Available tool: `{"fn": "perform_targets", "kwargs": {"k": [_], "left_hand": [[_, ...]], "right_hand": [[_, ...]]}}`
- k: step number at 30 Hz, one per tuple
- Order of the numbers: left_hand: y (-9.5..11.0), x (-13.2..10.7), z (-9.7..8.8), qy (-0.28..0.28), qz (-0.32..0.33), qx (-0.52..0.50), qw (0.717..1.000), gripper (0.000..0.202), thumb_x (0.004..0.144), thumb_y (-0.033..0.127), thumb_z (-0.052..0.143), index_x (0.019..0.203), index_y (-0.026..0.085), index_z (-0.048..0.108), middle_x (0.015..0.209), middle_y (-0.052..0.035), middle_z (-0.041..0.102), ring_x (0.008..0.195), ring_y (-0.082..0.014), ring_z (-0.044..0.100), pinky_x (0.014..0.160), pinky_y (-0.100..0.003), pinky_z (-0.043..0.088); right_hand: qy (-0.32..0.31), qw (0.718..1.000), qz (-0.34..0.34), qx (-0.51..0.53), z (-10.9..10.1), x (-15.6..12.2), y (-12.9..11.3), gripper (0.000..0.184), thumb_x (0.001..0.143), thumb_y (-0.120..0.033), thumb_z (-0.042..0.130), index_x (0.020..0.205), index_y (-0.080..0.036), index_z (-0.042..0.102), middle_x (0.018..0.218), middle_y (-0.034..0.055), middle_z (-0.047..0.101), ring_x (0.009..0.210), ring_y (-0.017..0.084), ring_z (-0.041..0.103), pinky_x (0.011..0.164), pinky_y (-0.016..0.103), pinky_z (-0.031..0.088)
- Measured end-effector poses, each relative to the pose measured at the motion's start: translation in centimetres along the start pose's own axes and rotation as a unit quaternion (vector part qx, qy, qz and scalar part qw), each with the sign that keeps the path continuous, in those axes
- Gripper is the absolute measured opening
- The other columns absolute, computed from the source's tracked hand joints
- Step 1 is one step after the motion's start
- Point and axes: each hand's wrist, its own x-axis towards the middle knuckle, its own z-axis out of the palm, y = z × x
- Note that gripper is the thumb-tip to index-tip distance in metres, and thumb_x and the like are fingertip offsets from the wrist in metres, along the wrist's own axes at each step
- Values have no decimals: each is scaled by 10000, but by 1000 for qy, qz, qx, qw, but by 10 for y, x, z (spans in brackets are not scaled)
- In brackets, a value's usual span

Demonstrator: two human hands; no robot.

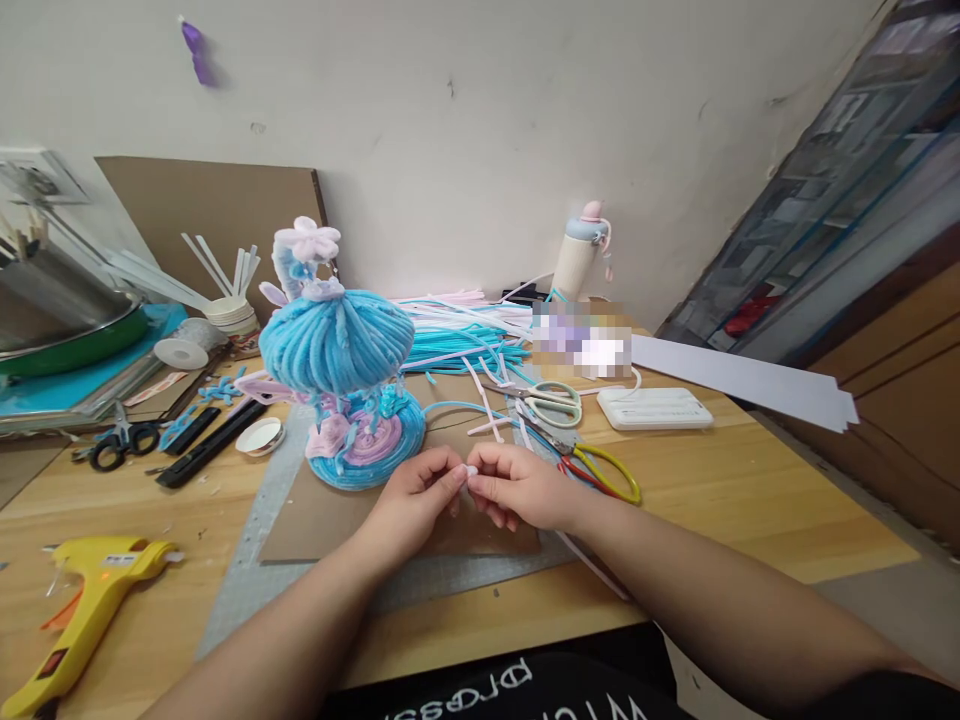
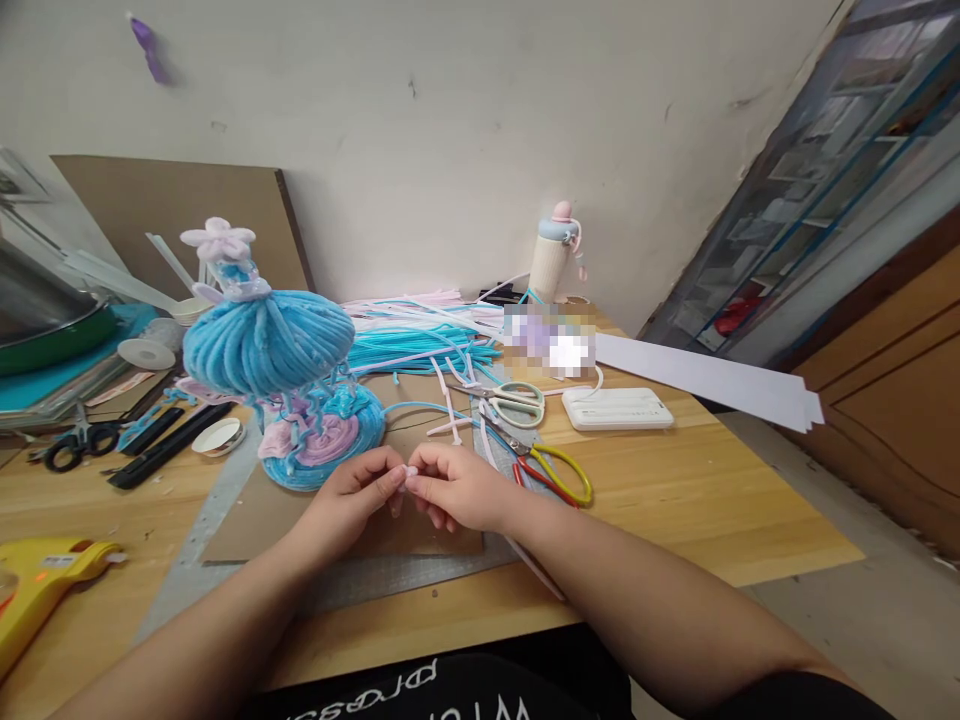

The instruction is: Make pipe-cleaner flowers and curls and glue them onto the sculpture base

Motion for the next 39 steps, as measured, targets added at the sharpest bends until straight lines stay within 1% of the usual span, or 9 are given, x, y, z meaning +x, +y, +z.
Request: {"fn": "perform_targets", "kwargs": {"k": [7, 10, 12, 15, 17, 19, 22, 30, 39], "left_hand": [[-5, 1, 3, -15, -30, -57, 998, 312, 872, 384, 487, 670, 151, 529, 553, 10, 537, 558, -117, 495, 586, -242, 375], [-5, 0, 5, 30, -15, -42, 999, 249, 870, 364, 506, 738, 154, 538, 604, 9, 549, 583, -116, 510, 591, -241, 396], [-3, -1, 4, 72, 40, -2, 997, 159, 851, 312, 553, 796, 164, 551, 685, 1, 564, 641, -119, 527, 612, -240, 414], [1, -4, 0, 96, 183, 96, 974, 14, 826, 171, 582, 836, 182, 580, 818, -26, 598, 769, -133, 562, 687, -250, 441], [3, -5, -4, 94, 267, 152, 947, 118, 810, 80, 567, 841, 192, 588, 872, -36, 610, 828, -139, 574, 726, -256, 451], [5, -7, -6, 101, 307, 184, 928, 171, 792, 33, 558, 829, 198, 580, 878, -35, 611, 828, -137, 580, 717, -250, 458], [8, -8, -7, 114, 283, 198, 932, 171, 784, 41, 572, 835, 204, 558, 840, -31, 619, 805, -141, 587, 705, -251, 466], [9, -9, -7, 90, 248, 200, 944, 156, 801, 80, 578, 893, 202, 611, 864, -55, 624, 831, -158, 585, 730, -261, 458], [7, -3, -1, 98, 101, 15, 990, 102, 807, 209, 601, 714, 169, 614, 744, -30, 596, 745, -149, 557, 706, -258, 424]], "right_hand": [[19, 999, -33, -13, -1, 3, 6, 201, 848, -349, 520, 738, -184, 488, 485, -79, 461, 372, 55, 416, 357, 149, 333], [63, 994, -69, -63, -1, 3, 6, 163, 863, -314, 506, 758, -190, 488, 539, -65, 478, 413, 70, 440, 389, 173, 349], [106, 970, -148, -162, -2, 0, 5, 106, 860, -244, 514, 773, -184, 523, 614, -34, 517, 521, 90, 488, 480, 200, 392], [138, 909, -279, -278, -4, -5, 1, 97, 861, -139, 488, 857, -181, 576, 752, 16, 577, 701, 128, 530, 640, 248, 431], [138, 888, -329, -290, -5, -9, -1, 145, 872, -108, 462, 927, -184, 573, 805, 35, 597, 751, 139, 544, 688, 266, 443], [133, 881, -353, -287, -5, -12, -3, 162, 878, -102, 453, 961, -191, 561, 830, 45, 609, 769, 147, 557, 703, 278, 456], [116, 882, -353, -289, -5, -15, -6, 173, 884, -107, 445, 973, -210, 551, 855, 52, 622, 798, 160, 571, 720, 292, 468], [112, 899, -304, -295, -2, -17, -10, 145, 883, -141, 439, 947, -207, 551, 825, 53, 605, 760, 163, 556, 687, 295, 456], [94, 955, -183, -214, 5, -13, -6, 107, 875, -268, 495, 949, -197, 527, 810, 25, 559, 688, 133, 518, 628, 254, 442]]}}
